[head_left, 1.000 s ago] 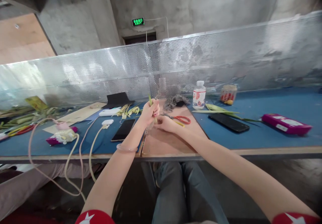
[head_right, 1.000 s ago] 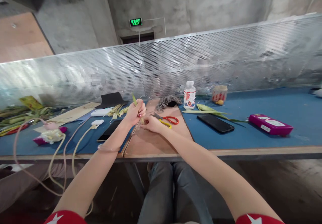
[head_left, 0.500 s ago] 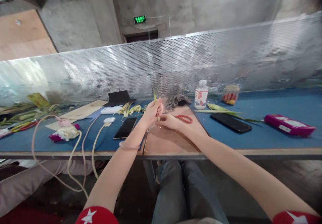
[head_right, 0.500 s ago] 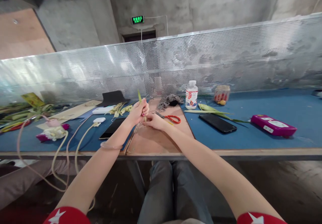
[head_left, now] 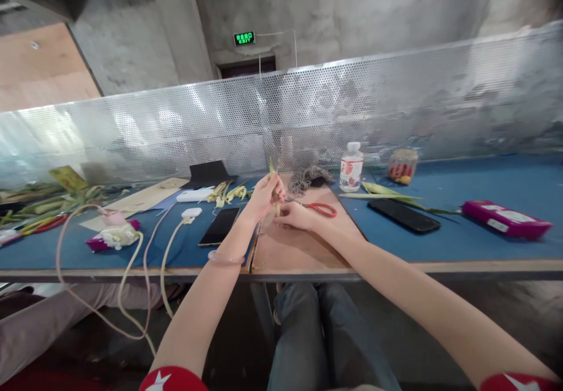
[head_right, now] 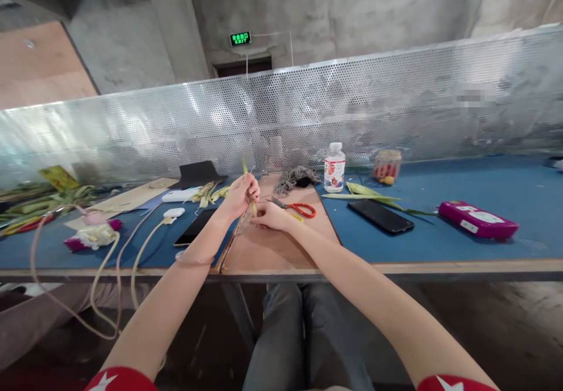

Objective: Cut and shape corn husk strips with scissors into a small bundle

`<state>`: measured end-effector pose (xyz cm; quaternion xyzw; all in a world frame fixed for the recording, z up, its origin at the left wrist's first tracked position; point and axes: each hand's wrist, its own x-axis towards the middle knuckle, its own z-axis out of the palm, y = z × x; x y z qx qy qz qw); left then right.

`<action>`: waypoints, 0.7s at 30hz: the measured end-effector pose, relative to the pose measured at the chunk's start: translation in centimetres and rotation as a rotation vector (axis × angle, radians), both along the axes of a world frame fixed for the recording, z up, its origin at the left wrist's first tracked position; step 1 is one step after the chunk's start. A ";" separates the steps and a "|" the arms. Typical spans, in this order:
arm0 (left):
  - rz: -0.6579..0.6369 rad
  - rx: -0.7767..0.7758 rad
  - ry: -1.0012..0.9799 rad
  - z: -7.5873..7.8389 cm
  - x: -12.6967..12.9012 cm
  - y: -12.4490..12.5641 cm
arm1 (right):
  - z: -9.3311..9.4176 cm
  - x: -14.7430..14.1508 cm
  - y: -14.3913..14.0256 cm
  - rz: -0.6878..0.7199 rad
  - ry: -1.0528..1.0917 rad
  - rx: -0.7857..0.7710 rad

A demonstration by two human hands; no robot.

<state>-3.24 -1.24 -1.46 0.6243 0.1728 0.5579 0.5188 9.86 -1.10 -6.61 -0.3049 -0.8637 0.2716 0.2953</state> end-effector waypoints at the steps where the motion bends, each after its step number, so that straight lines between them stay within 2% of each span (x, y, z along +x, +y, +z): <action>1: -0.013 -0.005 -0.015 0.1 -0.1 0.0 | 0.1 0.0 -0.1 -0.001 -0.002 -0.004; 6: -0.030 0.019 -0.052 0.6 -0.2 -0.5 | 0.7 -0.2 -0.6 -0.022 0.005 -0.028; 15: -0.026 0.018 -0.094 0.7 -0.3 -0.7 | 0.0 -0.5 -0.1 -0.025 -0.033 -0.085; 21: 0.022 0.027 -0.120 0.7 -0.5 -0.3 | 0.0 -0.8 0.1 -0.026 -0.063 -0.119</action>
